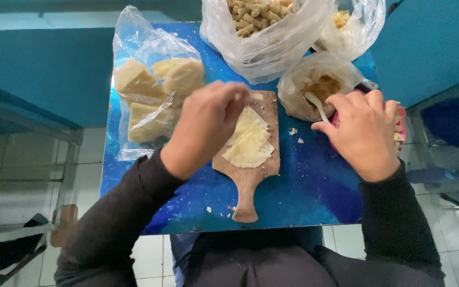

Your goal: The person sits at a small blue table and assembles filled pastries. They take thin dough wrappers, spoon brown filling from a plastic bag onto each wrapper, fold and press the dough closed by hand, and place the finished folded pastries into a pink bowl that accumulates them.

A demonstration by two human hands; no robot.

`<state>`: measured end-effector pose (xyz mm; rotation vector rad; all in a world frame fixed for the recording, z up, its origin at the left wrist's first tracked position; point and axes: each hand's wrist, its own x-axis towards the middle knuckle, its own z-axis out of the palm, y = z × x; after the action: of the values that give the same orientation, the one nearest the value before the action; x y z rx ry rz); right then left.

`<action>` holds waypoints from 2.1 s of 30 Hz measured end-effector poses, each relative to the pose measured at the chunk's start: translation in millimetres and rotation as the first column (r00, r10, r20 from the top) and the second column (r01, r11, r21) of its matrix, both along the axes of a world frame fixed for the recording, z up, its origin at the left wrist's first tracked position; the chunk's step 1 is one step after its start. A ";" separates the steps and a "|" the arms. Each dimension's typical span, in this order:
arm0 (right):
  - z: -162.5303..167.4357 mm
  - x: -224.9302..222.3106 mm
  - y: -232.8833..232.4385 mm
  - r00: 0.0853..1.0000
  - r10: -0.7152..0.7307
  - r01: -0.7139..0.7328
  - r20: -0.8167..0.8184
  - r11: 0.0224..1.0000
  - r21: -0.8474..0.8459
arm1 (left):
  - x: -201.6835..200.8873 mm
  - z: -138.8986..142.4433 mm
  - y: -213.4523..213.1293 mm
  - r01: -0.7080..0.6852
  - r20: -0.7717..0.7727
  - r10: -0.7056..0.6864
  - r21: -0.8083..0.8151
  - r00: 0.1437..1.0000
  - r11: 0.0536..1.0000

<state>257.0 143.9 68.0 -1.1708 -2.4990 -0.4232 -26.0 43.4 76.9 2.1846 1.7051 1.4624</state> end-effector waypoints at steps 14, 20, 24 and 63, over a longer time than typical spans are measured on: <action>-31.0 9.0 29.8 0.990 -0.003 0.010 -0.138 0.999 0.052 | 16.3 -26.8 21.6 -0.028 -0.118 0.008 -0.167 0.993 0.986; -40.5 -2.9 51.0 0.840 0.104 -0.163 -0.533 0.985 -0.064 | -0.7 -47.0 -18.5 0.023 -0.135 -0.066 -0.299 0.989 0.954; -40.0 -10.4 54.6 0.657 -0.069 -0.312 -0.751 0.882 -0.354 | -24.7 -53.2 -32.5 -0.149 -0.267 0.034 -0.424 0.963 0.893; -33.1 -20.1 -0.6 0.669 -0.304 -0.484 -0.678 0.514 -0.708 | 11.2 -79.4 -35.3 -0.083 -0.087 0.053 -0.397 0.995 0.914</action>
<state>236.9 143.3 34.9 -1.0966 -1.8809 1.3101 -14.7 8.1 -2.5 1.9958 1.9151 0.9382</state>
